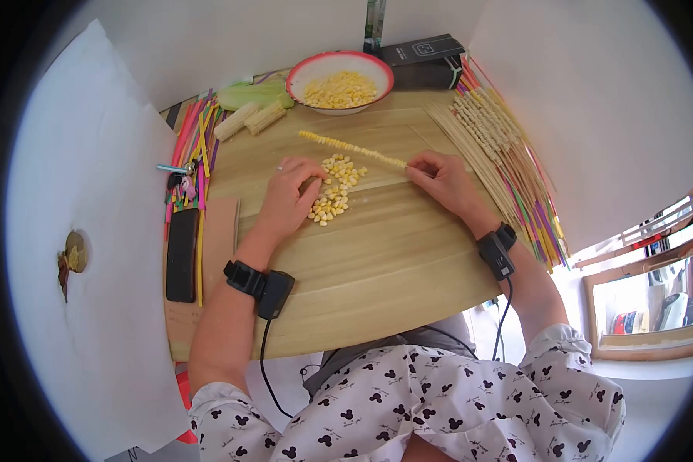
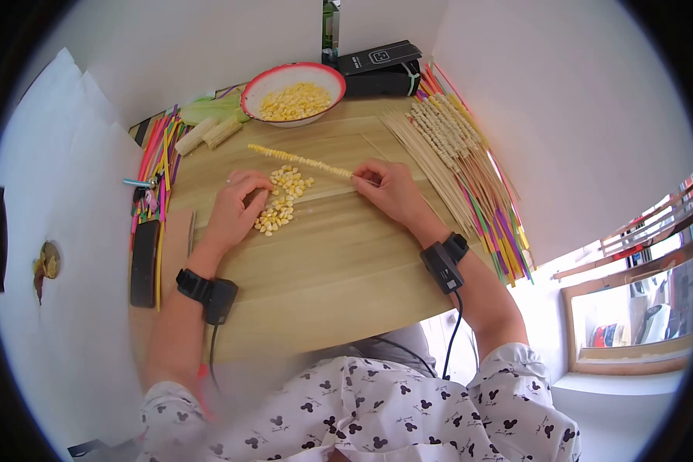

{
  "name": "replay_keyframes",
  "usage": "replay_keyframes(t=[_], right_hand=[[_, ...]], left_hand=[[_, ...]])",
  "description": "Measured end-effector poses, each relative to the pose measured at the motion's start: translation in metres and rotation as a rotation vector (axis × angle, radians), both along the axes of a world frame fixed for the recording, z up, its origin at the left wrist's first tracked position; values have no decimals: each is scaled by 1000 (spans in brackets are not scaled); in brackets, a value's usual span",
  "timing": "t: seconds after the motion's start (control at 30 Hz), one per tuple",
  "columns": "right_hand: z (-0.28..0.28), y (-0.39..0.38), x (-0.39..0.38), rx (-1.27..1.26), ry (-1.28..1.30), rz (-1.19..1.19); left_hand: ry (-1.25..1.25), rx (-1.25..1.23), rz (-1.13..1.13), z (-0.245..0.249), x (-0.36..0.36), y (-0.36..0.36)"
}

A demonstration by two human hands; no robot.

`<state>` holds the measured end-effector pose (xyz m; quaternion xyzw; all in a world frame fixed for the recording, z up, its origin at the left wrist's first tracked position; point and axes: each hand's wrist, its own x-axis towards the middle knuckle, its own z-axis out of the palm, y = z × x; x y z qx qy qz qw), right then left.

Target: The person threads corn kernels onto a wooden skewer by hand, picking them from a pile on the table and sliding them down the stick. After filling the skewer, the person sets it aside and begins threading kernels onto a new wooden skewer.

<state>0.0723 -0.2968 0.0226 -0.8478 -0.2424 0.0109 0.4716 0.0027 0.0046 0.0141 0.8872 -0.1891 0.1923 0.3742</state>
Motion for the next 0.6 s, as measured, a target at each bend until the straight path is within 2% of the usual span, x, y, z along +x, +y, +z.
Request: replay_keyframes(t=[0.23, 0.6], right_hand=[[-5, 2, -1, 68, -16, 10], [1, -3, -6, -55, -174, -20]], left_hand=[[1, -11, 17, 0, -3, -3], [-56, 14, -32, -4, 8, -6]])
